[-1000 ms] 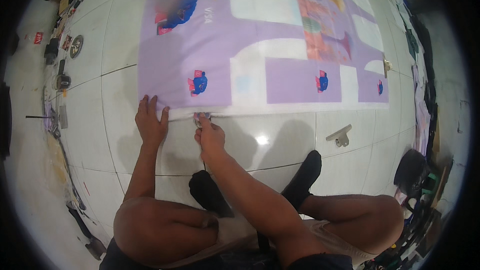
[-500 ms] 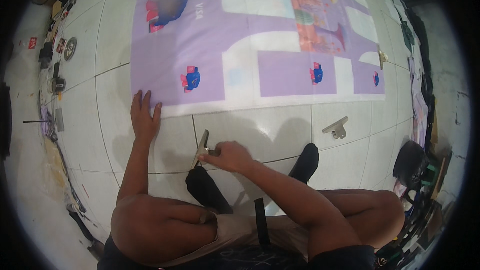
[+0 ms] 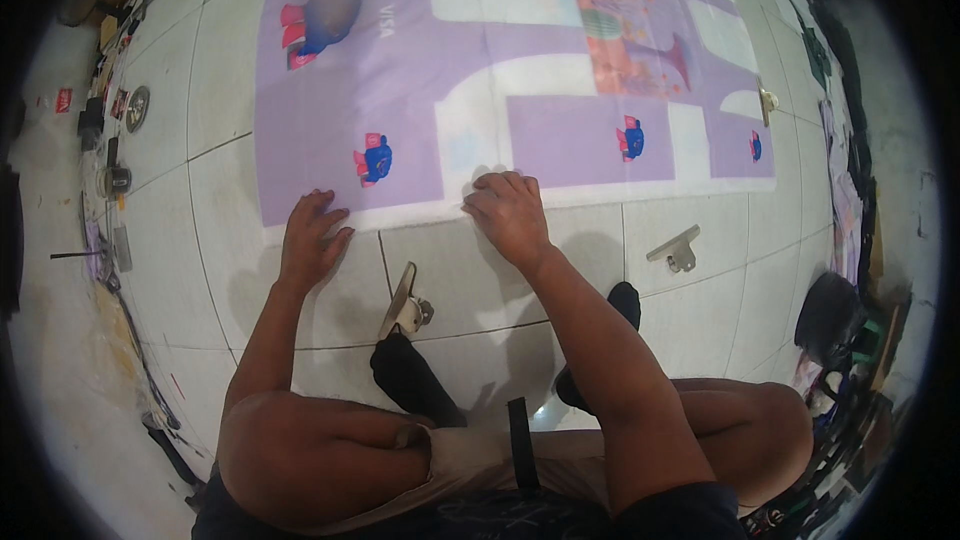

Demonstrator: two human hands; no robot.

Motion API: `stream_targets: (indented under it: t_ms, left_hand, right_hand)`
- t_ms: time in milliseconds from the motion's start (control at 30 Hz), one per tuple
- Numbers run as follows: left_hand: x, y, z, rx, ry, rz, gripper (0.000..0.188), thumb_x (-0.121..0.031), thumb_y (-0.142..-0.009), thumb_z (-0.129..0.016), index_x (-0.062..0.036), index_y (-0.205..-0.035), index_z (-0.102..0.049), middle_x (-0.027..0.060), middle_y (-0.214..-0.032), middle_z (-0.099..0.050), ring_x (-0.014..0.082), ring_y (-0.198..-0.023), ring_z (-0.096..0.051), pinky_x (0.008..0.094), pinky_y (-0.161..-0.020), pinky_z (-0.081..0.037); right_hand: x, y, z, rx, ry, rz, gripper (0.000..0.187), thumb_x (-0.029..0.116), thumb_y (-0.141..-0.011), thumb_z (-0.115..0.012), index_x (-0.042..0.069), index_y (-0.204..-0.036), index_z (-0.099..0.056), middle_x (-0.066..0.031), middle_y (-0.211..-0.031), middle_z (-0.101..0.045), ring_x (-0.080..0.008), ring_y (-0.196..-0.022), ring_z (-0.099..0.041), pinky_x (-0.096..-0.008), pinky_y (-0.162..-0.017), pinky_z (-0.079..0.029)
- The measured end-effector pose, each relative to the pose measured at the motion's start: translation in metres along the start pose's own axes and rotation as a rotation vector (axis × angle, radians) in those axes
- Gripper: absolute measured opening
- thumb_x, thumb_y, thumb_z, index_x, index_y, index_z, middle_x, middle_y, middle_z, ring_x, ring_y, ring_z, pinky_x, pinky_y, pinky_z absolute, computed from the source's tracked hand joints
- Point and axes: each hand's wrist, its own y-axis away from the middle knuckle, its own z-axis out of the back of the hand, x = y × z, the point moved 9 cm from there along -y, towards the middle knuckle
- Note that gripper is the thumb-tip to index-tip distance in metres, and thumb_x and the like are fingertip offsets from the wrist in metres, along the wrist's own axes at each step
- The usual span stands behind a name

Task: The person spreads a large piece of printed fabric on the floor, secures it with clips, and uses a handheld iron to smooth the edges while working on their lap and the floor.

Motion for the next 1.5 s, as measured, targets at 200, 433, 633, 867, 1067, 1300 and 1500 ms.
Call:
stream_targets:
  t_ms: [200,433,633,867,1067,1300,1500]
  left_hand:
    - [0.000,-0.005,-0.001,-0.014,-0.026,-0.014,0.017,-0.012,-0.083,-0.072,-0.0068,-0.099,-0.070,0.0136,-0.120,-0.062,0.0346,-0.118,-0.055,0.0462,-0.102,-0.042]
    - [0.011,-0.015,0.001,-0.006,0.076,0.062,0.010,-0.008,-0.087,-0.066,-0.0034,-0.096,-0.068,0.0121,-0.111,-0.063,0.0315,-0.110,-0.056,0.0435,-0.095,-0.043]
    - [0.004,-0.018,0.006,-0.070,0.026,0.023,0.008,-0.010,-0.088,-0.064,-0.0040,-0.094,-0.066,0.0110,-0.101,-0.063,0.0309,-0.102,-0.057,0.0428,-0.092,-0.042]
    - [0.004,-0.022,0.002,-0.051,-0.016,0.032,0.008,-0.010,-0.089,-0.063,-0.0032,-0.092,-0.065,0.0113,-0.097,-0.062,0.0322,-0.097,-0.057,0.0439,-0.089,-0.043]
    - [0.006,-0.026,0.003,-0.056,-0.013,0.029,0.008,-0.011,-0.089,-0.062,-0.0030,-0.091,-0.064,0.0116,-0.091,-0.063,0.0327,-0.094,-0.057,0.0444,-0.086,-0.043]
    - [0.005,-0.025,0.002,-0.008,-0.044,0.031,0.010,-0.012,-0.089,-0.063,-0.0027,-0.091,-0.064,0.0122,-0.093,-0.062,0.0332,-0.094,-0.057,0.0446,-0.087,-0.043]
    - [-0.001,-0.022,0.004,-0.034,-0.082,-0.054,0.010,-0.012,-0.088,-0.065,-0.0027,-0.090,-0.064,0.0112,-0.096,-0.061,0.0323,-0.095,-0.056,0.0457,-0.090,-0.043]
  right_hand:
    - [-0.010,-0.014,-0.005,0.067,-0.025,-0.103,0.011,0.022,-0.088,-0.069,0.012,-0.084,-0.070,-0.0030,-0.093,-0.062,-0.0243,-0.096,-0.058,-0.0415,-0.086,-0.039]
    - [-0.014,-0.020,-0.009,0.143,-0.032,-0.163,0.018,0.025,-0.093,-0.063,0.010,-0.087,-0.071,-0.0049,-0.095,-0.063,-0.0258,-0.096,-0.059,-0.0435,-0.089,-0.040]
    - [-0.009,-0.019,-0.005,0.145,-0.066,-0.151,0.013,0.020,-0.093,-0.065,0.008,-0.092,-0.069,-0.0064,-0.095,-0.064,-0.0278,-0.095,-0.059,-0.0427,-0.087,-0.040]
    - [-0.001,-0.018,0.004,0.105,-0.132,-0.087,0.015,0.017,-0.086,-0.070,0.006,-0.097,-0.070,-0.0093,-0.095,-0.066,-0.0303,-0.094,-0.062,-0.0426,-0.084,-0.046]
    - [-0.003,-0.010,-0.001,0.093,-0.138,-0.085,0.014,0.017,-0.086,-0.069,0.007,-0.097,-0.071,-0.0077,-0.097,-0.065,-0.0289,-0.097,-0.060,-0.0427,-0.086,-0.044]
    - [0.008,-0.007,0.001,0.091,-0.062,-0.056,0.012,0.014,-0.088,-0.065,0.010,-0.097,-0.072,-0.0052,-0.100,-0.064,-0.0262,-0.101,-0.058,-0.0422,-0.092,-0.042]
    - [0.010,-0.004,0.000,0.055,-0.027,-0.055,0.013,0.014,-0.088,-0.065,0.011,-0.099,-0.071,-0.0041,-0.103,-0.063,-0.0247,-0.105,-0.057,-0.0418,-0.094,-0.041]
